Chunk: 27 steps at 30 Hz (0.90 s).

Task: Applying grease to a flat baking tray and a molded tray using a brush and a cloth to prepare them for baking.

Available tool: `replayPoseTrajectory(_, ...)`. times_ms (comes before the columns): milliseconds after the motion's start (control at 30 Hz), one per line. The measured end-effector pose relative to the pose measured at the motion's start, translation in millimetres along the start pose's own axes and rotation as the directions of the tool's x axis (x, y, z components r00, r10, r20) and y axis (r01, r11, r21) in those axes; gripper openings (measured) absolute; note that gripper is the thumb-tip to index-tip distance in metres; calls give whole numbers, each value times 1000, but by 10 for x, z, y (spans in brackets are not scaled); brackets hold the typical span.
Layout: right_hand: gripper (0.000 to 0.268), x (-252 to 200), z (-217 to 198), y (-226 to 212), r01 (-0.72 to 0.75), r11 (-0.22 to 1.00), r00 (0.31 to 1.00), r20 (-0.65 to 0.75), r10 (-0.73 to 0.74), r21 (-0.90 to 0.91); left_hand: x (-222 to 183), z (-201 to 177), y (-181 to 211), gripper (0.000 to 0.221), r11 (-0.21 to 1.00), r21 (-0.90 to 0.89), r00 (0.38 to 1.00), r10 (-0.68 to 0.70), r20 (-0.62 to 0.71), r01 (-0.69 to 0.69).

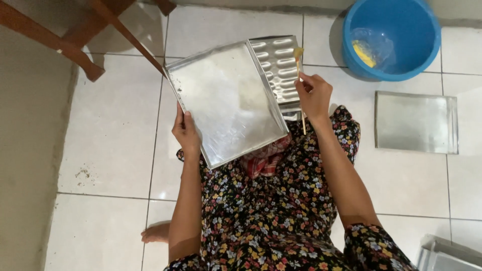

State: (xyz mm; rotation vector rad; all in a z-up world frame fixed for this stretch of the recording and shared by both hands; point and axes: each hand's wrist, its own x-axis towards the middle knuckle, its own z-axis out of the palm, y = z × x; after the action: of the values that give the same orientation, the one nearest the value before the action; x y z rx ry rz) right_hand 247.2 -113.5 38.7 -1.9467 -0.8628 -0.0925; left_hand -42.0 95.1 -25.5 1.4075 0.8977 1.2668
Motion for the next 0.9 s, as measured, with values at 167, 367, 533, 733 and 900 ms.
replayPoseTrajectory(167, 23, 12, 650, 625, -101, 970, 977, 164, 139, -221, -93, 63, -332, 41, 992, -72, 995, -102, 16, 103)
replayPoseTrajectory(367, 27, 158, 1368, 1345, -111, 899, 903, 335, 269, -423, -30, 86, -320, 42, 988, -57, 989, -145, 22, 146)
replayPoseTrajectory(533, 28, 193, 1383, 1356, -95, 869, 876, 375, 305, -486, 62, 156, -512, 41, 991, -67, 993, -117, -8, 116)
replayPoseTrajectory(733, 28, 129, 505, 581, -482, 862, 874, 160, 460, 156, 20, 578, -141, 39, 985, -110, 990, -128, 62, 134)
replayPoseTrajectory(900, 22, -224, -229, 684, -380, 814, 916, 56, 398, 439, -153, 1056, 128, 41, 963, -158, 959, -181, 218, 217)
